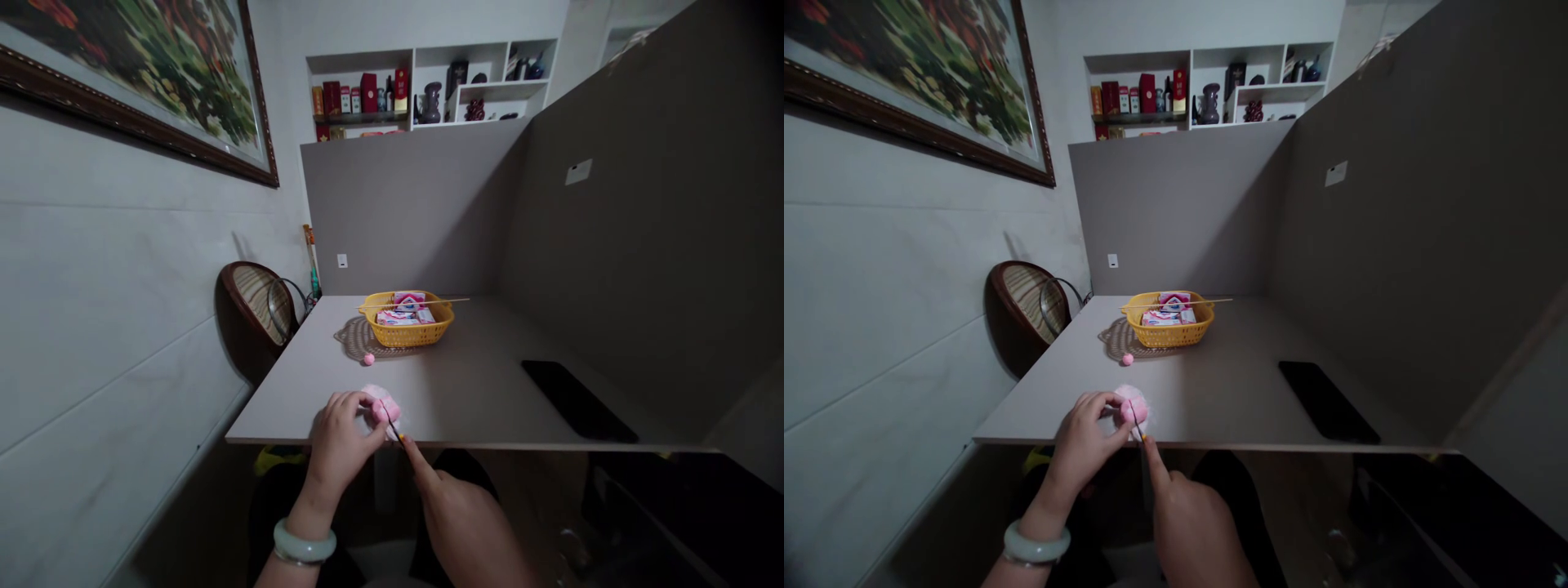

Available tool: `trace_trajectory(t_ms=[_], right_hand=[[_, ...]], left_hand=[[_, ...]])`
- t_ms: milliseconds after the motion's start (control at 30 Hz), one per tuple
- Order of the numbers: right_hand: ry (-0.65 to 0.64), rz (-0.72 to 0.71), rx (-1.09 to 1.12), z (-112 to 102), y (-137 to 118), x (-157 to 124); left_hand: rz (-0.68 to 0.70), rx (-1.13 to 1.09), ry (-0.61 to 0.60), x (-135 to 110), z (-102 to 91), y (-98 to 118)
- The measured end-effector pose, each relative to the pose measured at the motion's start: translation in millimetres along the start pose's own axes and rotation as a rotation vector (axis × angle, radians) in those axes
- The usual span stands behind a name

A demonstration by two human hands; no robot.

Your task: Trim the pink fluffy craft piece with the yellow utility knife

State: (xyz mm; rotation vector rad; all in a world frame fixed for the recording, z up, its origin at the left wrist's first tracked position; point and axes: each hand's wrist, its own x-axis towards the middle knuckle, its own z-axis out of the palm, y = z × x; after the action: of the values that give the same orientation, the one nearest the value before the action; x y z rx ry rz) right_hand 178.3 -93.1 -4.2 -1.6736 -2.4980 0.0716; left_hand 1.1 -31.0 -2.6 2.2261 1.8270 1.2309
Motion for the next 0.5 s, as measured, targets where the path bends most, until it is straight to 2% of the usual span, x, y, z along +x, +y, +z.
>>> trace_trajectory(t_ms=[233,400,500], right_hand=[[0.052,-0.003,0.032,-4.2,-2.9,16.0],[0.055,-0.005,0.051,2.0,-3.4,14.9],[0.157,-0.012,0.043,11.2,-3.6,13.0]], left_hand=[[0.016,0.018,0.05,-0.2,0.7,2.1],[0.02,0.044,0.062,-2.0,1.0,1.7],[0.014,0.043,0.059,-2.7,1.2,1.3]])
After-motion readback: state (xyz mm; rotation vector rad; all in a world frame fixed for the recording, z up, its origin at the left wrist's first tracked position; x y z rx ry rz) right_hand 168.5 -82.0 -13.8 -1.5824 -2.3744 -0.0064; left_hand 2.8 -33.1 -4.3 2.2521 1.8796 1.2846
